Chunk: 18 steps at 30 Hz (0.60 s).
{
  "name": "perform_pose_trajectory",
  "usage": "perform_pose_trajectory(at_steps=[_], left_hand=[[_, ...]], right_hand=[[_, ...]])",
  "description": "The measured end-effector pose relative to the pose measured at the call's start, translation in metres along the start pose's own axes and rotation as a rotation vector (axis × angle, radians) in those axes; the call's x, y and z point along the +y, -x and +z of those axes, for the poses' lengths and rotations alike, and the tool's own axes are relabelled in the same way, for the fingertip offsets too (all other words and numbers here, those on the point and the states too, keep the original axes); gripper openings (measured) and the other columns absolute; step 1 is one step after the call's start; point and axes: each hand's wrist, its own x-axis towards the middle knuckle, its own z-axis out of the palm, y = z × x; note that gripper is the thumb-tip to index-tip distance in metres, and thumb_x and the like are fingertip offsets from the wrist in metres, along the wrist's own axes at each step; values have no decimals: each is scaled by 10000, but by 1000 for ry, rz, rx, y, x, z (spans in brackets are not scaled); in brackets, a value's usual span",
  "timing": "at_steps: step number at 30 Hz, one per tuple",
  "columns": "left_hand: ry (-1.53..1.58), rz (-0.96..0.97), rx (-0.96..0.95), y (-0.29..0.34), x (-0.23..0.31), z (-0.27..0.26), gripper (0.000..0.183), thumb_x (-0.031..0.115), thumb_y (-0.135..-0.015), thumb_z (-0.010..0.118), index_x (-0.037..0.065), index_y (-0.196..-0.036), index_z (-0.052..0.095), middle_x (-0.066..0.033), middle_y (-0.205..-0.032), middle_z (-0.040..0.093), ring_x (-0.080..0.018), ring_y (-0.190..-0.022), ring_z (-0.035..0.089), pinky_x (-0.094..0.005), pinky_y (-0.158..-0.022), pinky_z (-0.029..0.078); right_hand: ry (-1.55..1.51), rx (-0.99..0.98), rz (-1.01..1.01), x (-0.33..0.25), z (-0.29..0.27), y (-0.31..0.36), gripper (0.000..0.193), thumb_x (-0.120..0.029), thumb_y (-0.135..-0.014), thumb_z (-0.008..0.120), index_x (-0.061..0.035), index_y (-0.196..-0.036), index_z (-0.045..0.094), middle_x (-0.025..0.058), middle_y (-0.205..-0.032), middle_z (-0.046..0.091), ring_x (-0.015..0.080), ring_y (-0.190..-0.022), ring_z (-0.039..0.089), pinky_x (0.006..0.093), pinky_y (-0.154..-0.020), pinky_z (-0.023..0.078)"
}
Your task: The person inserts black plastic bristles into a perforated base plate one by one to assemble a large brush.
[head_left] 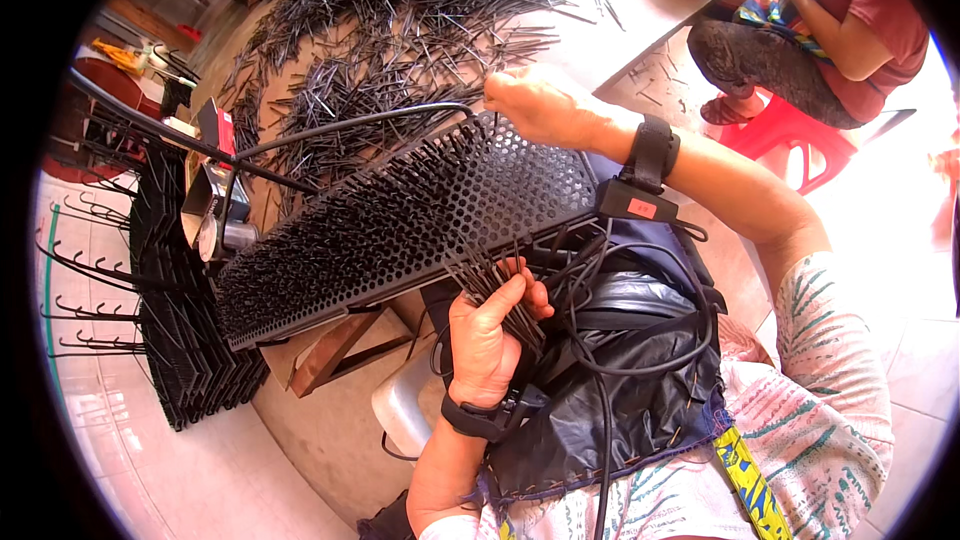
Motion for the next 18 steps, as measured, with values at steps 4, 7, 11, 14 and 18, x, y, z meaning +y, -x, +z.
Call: perform_pose_trajectory(at_steps=[4, 7, 11, 14, 18], left_hand=[[14, 12, 2, 0, -2, -2, 125, 35, -783, 554, 12, -905, 539, -57, -790, 567, -170, -680, 570, -308, -573, 508], [22, 0, 7, -1, -3, -3, 126, 32, -784, 553, 14, -907, 539, -57, -794, 569, -171, -681, 572, -309, -574, 508], [8, -11, 9, -1, -1, -3, 121, 30, -785, 552, 16, -905, 542, -56, -792, 572, -172, -682, 574, -310, -574, 508], [-10, -3, 11, -1, -1, -2, 116, 29, -784, 556, 17, -898, 544, -55, -788, 573, -172, -680, 576, -311, -576, 509], [-22, -49, 42, 1, 3, 0, 114, 29, -780, 562, 18, -892, 546, -55, -786, 575, -172, -677, 576, -310, -578, 511]], right_hand=[[-111, 12, 29, -18, -13, -11, 90, -63, -755, 509, -11, -712, 451, 153, -554, 475, 332, -523, 509, 372, -471, 401], [-142, 39, -51, -17, -9, -17, 42, -30, -733, 482, -6, -715, 453, 156, -546, 475, 332, -503, 507, 383, -442, 396], [-95, 39, -84, -20, -14, -23, 10, -2, -711, 450, -9, -714, 456, 160, -540, 473, 333, -464, 486, 391, -413, 384], [118, -222, 67, -23, -18, -28, 224, -83, -641, 588, -73, -865, 585, 94, -710, 593, 232, -647, 584, 311, -557, 482], [111, -110, -78, -18, -14, -27, 198, -95, -635, 593, -74, -832, 586, 69, -704, 587, 211, -637, 578, 294, -550, 485]])
